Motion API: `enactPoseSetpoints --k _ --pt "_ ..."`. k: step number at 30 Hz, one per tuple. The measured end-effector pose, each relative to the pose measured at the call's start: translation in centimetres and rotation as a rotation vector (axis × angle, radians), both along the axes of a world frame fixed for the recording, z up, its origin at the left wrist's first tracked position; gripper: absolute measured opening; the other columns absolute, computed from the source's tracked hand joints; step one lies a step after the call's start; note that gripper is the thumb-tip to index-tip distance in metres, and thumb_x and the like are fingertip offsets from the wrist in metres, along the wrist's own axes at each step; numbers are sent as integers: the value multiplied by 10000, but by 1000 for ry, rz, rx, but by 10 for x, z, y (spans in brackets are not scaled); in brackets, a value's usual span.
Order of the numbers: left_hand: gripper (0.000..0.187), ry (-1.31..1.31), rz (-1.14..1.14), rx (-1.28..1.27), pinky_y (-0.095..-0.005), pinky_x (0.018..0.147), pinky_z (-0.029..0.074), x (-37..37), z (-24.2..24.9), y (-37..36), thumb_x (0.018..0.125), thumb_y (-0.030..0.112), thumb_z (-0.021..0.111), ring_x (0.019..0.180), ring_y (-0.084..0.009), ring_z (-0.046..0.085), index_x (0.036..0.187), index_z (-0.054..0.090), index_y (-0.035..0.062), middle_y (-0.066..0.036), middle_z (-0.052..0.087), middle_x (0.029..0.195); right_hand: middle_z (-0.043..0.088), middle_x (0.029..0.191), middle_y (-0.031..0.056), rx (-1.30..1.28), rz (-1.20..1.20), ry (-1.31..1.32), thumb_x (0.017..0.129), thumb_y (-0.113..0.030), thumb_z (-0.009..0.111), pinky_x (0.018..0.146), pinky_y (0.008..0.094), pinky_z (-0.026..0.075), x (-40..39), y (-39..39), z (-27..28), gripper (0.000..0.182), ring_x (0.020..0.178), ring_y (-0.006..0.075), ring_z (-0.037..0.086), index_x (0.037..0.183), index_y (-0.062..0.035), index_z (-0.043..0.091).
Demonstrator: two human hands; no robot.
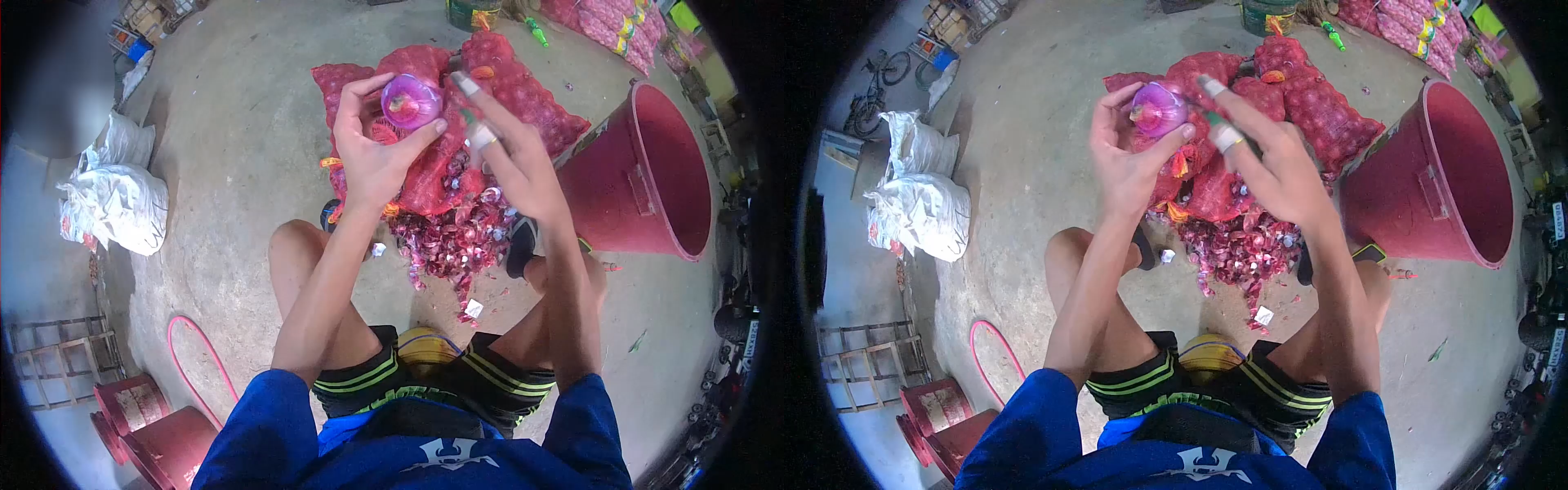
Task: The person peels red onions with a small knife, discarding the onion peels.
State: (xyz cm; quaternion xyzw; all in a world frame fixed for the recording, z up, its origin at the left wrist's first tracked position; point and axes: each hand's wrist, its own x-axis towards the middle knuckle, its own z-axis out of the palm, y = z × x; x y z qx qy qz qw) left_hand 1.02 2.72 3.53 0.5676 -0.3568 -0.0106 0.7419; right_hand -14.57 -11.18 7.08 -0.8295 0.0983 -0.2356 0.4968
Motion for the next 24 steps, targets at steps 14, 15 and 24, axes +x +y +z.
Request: enactPoseSetpoints --k 14,15,24 --pt "667 22 -78 3 -351 1024 554 0 -2 -10 745 8 956 1138 -178 673 1303 590 25 -88 682 1235 712 881 269 -123 -91 -154 1062 -124 618 724 436 549 16 6 -15 445 694 303 701 1505 -86 636" --pt "657 89 -116 -56 -348 1003 558 0 -2 -12 740 40 973 1110 -170 675 1282 604 16 -84 694 1199 712 881 269 -123 -90 -155 1062 -124 618 724 436 549 18 7 -17 445 694 303 701 1505 -86 636" --pt "664 337 -293 -196 -369 1083 567 4 -4 -17 761 -92 908 1194 -207 681 1325 575 20 -107 674 1271 560 770 -19 190 -106 -152 1113 -169 587 642 281 472 23 -2 -26 420 680 60 517 1517 -62 632"
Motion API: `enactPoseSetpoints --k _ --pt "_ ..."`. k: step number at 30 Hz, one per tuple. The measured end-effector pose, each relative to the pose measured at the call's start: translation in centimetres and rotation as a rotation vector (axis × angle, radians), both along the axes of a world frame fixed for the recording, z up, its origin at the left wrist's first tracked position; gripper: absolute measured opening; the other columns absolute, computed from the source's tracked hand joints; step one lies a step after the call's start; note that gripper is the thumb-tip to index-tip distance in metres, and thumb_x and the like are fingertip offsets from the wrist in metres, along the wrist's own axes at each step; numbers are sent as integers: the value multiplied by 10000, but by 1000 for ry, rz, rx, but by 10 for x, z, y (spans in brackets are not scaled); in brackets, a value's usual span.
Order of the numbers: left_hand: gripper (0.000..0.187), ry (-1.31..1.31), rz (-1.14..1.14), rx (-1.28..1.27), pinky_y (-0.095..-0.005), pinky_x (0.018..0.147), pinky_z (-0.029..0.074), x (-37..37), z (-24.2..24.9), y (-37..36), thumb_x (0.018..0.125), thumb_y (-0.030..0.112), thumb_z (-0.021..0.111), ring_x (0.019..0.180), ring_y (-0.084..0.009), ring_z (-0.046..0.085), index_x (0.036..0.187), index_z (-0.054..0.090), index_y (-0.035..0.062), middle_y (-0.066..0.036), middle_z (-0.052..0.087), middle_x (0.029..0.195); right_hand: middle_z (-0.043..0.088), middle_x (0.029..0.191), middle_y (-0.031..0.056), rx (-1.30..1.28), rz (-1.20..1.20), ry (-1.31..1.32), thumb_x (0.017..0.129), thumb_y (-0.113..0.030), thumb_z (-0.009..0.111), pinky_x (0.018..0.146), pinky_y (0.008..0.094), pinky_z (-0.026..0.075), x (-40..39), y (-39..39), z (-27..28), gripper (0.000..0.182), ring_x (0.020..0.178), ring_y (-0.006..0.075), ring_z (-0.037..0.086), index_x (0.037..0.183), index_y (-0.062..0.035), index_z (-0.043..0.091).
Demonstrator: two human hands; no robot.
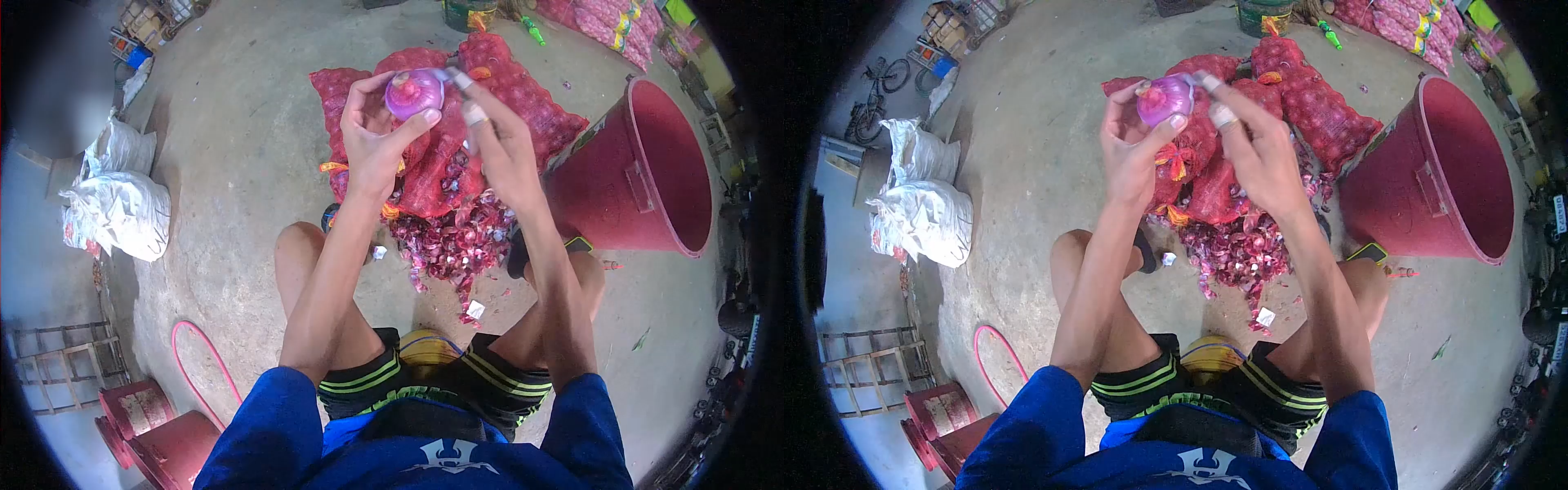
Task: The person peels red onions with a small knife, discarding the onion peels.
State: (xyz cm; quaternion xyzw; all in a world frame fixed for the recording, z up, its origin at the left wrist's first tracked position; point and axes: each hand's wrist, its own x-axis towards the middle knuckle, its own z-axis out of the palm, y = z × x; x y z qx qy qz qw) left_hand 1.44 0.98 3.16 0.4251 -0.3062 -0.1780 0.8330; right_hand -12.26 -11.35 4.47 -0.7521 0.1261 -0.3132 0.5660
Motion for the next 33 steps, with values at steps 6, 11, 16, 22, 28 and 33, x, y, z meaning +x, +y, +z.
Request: enactPoseSetpoints --k 6,11,16,22,28,33 --pt "653 132 -136 -106 -390 1083 576 -5 -3 7 784 -151 848 1232 -230 666 1339 560 40 -116 636 1352 573 749 -26 35 -137 139 1123 -212 571 635 276 472 -6 -41 -1 464 663 59 530 1554 -41 582" --pt "574 173 -149 -95 -391 1121 541 0 -5 8 847 -109 818 1254 -211 655 1333 567 63 -101 654 1337 631 779 38 -50 -87 174 1114 -219 567 684 301 505 -16 -30 -6 493 704 96 589 1564 -17 550" --pt "565 485 -267 -166 -452 1203 468 5 -8 16 950 -30 722 1341 -276 629 1470 529 77 -130 641 1410 677 816 94 -80 -7 151 1102 -204 562 758 339 526 -20 -30 7 580 744 145 618 1633 -8 432" --pt "660 223 -201 -61 -384 1133 531 2 5 16 877 -51 819 1258 -196 664 1471 552 56 -111 681 1329 662 796 136 -197 124 121 1076 -184 586 760 384 510 -32 -13 18 643 711 219 590 1673 -83 368" --pt "707 -261 35 187 -366 1085 558 4 1 20 810 -61 879 1216 -192 670 1428 545 19 -101 664 1323 687 862 189 -289 216 256 1064 -192 610 767 430 512 -41 -8 31 647 724 341 617 1661 -105 376" --pt "688 -90 -43 144 -376 1084 556 -1 4 23 758 -29 936 1219 -195 665 1346 580 11 -95 657 1297 712 888 187 -393 214 142 1057 -183 606 749 446 524 -38 -11 22 639 765 378 680 1652 -104 386"
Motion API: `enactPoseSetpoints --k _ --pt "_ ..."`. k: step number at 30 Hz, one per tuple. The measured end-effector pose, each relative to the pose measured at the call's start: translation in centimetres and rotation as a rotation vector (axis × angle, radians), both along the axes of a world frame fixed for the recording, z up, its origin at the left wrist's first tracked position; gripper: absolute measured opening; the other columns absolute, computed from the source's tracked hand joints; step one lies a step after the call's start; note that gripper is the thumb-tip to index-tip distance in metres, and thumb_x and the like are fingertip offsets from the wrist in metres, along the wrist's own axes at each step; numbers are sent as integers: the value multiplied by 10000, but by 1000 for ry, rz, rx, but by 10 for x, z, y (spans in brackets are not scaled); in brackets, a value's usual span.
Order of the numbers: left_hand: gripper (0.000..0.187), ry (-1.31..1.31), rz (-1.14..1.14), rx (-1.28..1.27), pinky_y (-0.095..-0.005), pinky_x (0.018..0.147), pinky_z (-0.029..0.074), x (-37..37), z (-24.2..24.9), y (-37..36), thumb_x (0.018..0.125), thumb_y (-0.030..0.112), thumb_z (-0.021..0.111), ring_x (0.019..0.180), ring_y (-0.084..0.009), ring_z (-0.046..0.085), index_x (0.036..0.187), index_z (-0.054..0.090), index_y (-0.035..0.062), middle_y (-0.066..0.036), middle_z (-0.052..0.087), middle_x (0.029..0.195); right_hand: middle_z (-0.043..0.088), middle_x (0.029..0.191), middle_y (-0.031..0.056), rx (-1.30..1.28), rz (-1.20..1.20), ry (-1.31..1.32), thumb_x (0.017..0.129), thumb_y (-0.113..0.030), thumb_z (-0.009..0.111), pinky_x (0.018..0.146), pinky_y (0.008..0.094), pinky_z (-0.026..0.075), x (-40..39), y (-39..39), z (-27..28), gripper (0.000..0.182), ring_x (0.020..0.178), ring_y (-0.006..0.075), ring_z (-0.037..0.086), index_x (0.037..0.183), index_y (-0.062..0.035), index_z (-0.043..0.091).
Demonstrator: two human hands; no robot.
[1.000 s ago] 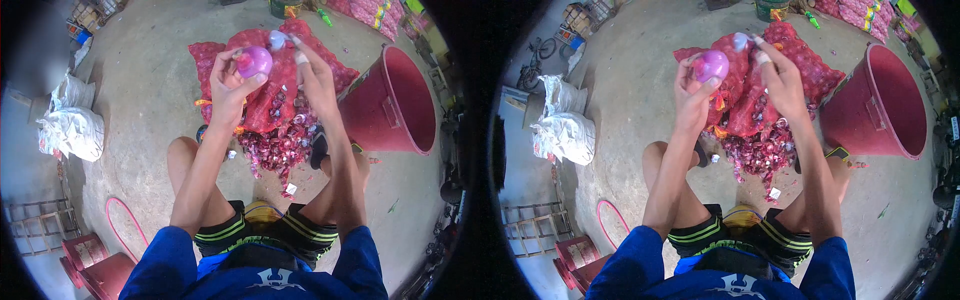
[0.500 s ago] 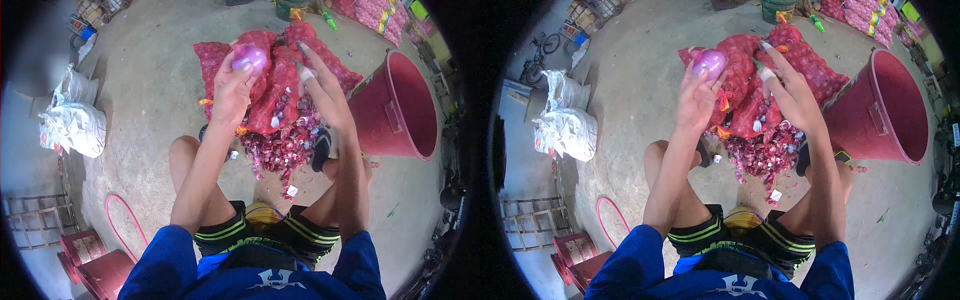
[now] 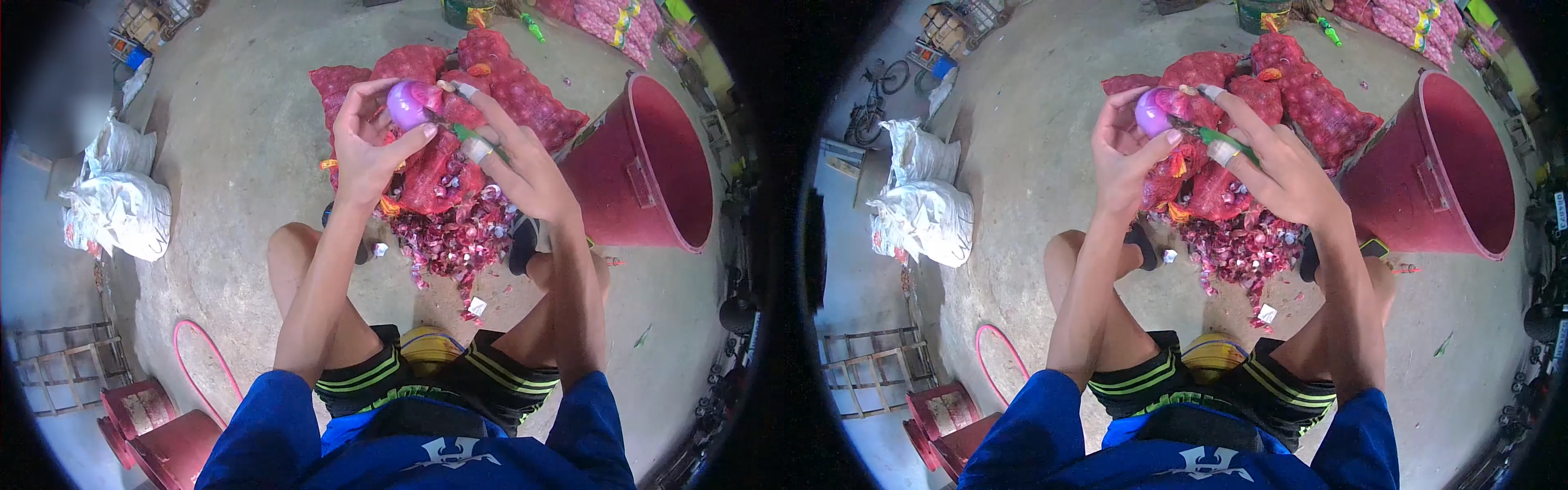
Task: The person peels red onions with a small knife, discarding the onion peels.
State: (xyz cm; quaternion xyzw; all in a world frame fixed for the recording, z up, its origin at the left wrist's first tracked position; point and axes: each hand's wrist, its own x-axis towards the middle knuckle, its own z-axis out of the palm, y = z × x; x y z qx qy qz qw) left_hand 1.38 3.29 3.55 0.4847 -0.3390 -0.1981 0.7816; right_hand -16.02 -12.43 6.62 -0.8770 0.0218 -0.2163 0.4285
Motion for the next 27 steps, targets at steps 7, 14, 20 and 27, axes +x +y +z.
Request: enactPoseSetpoints --k 7,14,20,27 --pt "662 94 -72 -77 -360 1074 557 -1 0 1 823 -51 883 1190 -191 682 1405 572 -6 -107 687 1289 731 906 180 -4 59 43 1049 -154 594 740 446 529 -3 -1 13 622 772 382 696 1632 -73 393" --pt "626 100 -89 -104 -350 1060 556 -2 3 1 858 -58 847 1171 -183 689 1417 572 -5 -106 705 1264 750 932 187 -49 26 29 1054 -171 596 725 459 522 -2 2 12 601 764 396 696 1615 -72 406" --pt "502 152 -154 -112 -347 1047 562 3 -4 1 946 40 773 1159 -177 696 1408 579 4 -97 711 1268 748 927 184 -48 44 34 1053 -177 597 720 471 513 -1 -3 12 598 763 401 693 1615 -85 412" --pt "446 366 -209 -113 -384 1041 568 8 0 6 1096 353 591 1153 -206 716 1392 600 20 -94 719 1280 734 914 184 -96 -10 -20 1059 -207 611 756 480 514 -4 -14 -7 597 786 393 694 1616 -102 422"
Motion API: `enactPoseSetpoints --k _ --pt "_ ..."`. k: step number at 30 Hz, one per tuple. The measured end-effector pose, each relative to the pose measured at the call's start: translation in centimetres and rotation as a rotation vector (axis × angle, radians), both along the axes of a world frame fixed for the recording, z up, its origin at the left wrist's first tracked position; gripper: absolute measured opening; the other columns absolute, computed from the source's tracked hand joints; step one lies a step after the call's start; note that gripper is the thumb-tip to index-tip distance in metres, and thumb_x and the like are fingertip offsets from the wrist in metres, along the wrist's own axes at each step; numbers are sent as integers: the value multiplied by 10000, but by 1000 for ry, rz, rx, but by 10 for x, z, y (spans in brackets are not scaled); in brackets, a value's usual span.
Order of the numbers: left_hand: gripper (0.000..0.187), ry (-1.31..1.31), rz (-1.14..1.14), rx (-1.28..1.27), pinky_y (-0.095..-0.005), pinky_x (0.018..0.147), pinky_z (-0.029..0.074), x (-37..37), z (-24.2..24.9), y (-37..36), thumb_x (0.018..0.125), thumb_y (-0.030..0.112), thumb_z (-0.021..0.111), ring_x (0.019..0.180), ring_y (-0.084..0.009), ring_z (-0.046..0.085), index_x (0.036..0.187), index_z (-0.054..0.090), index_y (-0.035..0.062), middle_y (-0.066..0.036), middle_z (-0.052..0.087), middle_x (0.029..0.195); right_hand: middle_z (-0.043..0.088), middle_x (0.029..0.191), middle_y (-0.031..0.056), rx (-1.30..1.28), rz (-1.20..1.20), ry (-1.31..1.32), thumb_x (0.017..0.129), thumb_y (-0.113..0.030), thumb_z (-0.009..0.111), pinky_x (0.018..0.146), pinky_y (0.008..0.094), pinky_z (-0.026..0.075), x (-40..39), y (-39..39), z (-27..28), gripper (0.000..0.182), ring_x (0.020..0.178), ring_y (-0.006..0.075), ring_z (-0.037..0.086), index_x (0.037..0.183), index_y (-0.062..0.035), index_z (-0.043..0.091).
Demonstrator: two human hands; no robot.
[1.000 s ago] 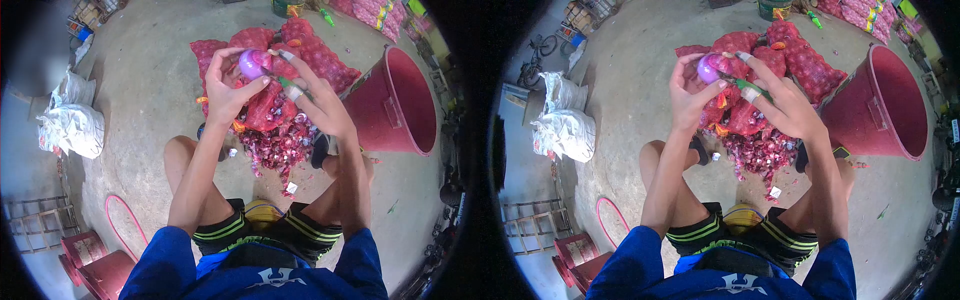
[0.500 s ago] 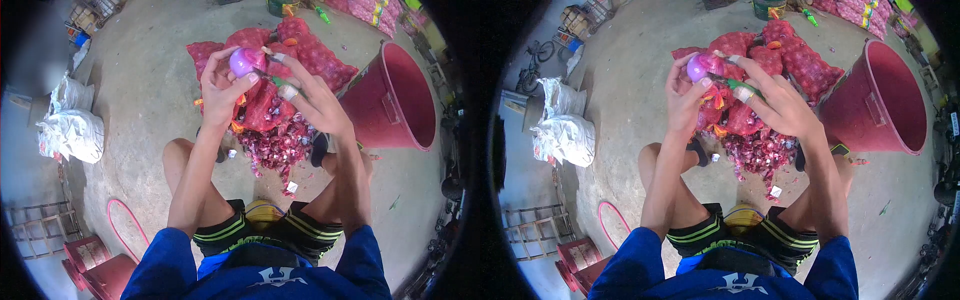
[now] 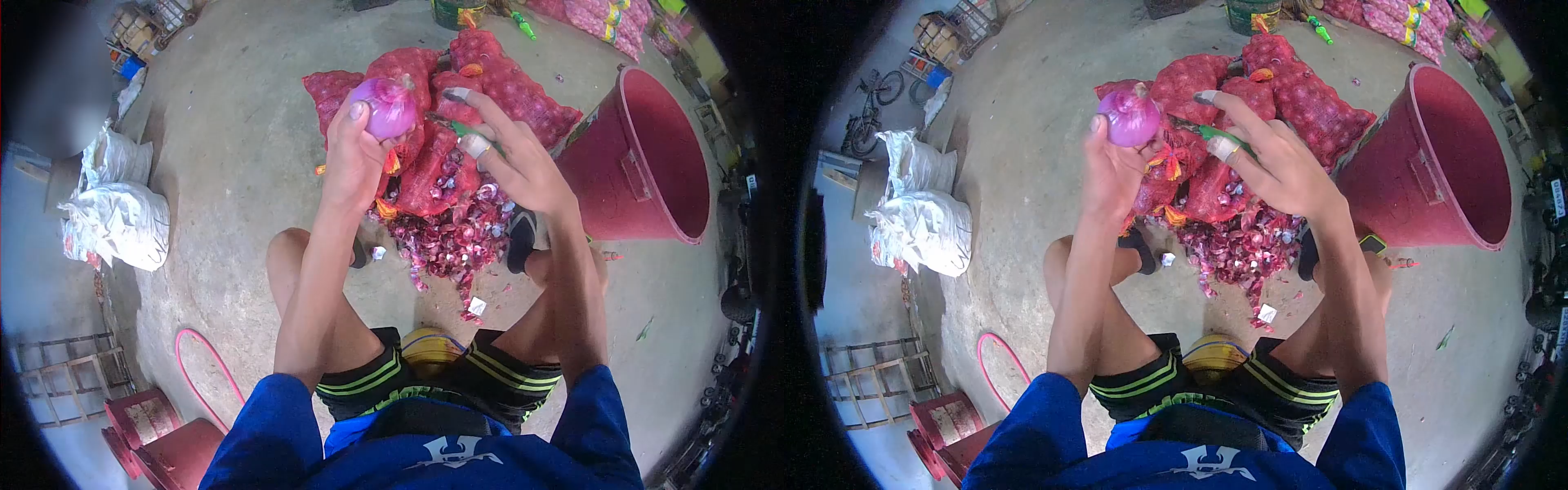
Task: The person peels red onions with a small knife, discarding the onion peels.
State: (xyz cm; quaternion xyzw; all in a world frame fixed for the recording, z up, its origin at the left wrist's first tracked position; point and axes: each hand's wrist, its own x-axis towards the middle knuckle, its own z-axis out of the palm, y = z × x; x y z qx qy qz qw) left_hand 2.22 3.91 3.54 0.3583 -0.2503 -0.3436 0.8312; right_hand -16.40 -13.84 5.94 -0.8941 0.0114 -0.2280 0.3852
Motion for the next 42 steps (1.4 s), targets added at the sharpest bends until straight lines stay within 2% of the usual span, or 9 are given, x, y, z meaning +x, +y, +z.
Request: enactPoseSetpoints --k 10,13,15,19,25,27,34,37,42 --pt "438 -49 -30 3 -342 1000 616 -11 8 -1 1045 151 704 1131 -174 728 1438 577 5 -104 716 1288 761 950 177 123 44 33 1075 -231 604 751 446 525 7 19 18 607 767 375 706 1625 -87 391" --pt "535 -21 -42 -29 -350 985 630 -11 8 0 984 85 777 1113 -181 735 1468 563 5 -112 706 1297 756 942 179 138 46 40 1072 -215 604 740 446 521 7 19 21 605 766 384 702 1623 -80 393" --pt "627 -328 86 13 -352 956 639 -15 6 -5 920 11 824 1089 -172 739 1484 549 6 -120 702 1294 750 931 182 111 34 -1 1070 -210 606 730 447 516 10 21 18 604 765 390 696 1622 -81 395" --pt "713 -283 53 43 -330 938 641 -12 6 -3 874 -31 851 1084 -167 736 1500 513 6 -126 701 1293 733 893 186 61 17 72 1071 -199 606 698 452 502 5 15 23 594 744 405 674 1616 -82 400" --pt "586 -122 -62 3 -329 864 662 -11 5 1 971 61 776 1078 -217 762 1480 484 52 -135 729 1263 704 848 198 55 42 -7 1064 -183 607 665 467 486 4 12 21 587 687 409 650 1608 -79 409" --pt "461 -126 -137 30 -357 838 674 -8 2 2 1058 234 702 1075 -240 773 1445 511 72 -141 744 1241 711 859 200 74 47 12 1061 -178 607 668 468 490 3 14 25 589 695 411 657 1606 -76 409" --pt "483 118 -205 65 -390 901 671 -11 -7 -5 1128 438 565 1075 -240 766 1450 519 81 -131 756 1200 727 889 199 36 32 -10 1049 -165 614 689 482 501 1 13 20 584 735 428 673 1594 -69 429" --pt "484 122 -175 74 -416 963 653 -12 -4 -7 1128 409 580 1116 -237 747 1450 527 52 -125 731 1247 716 872 204 -20 5 -102 1048 -168 618 699 490 501 4 10 11 581 737 428 674 1590 -69 436" --pt "579 -104 -60 -45 -360 1019 620 -19 -3 -11 974 16 769 1170 -209 714 1484 495 19 -110 651 1372 717 890 210 68 -11 3 1049 -173 616 740 487 513 3 11 21 584 775 428 680 1593 -68 431"
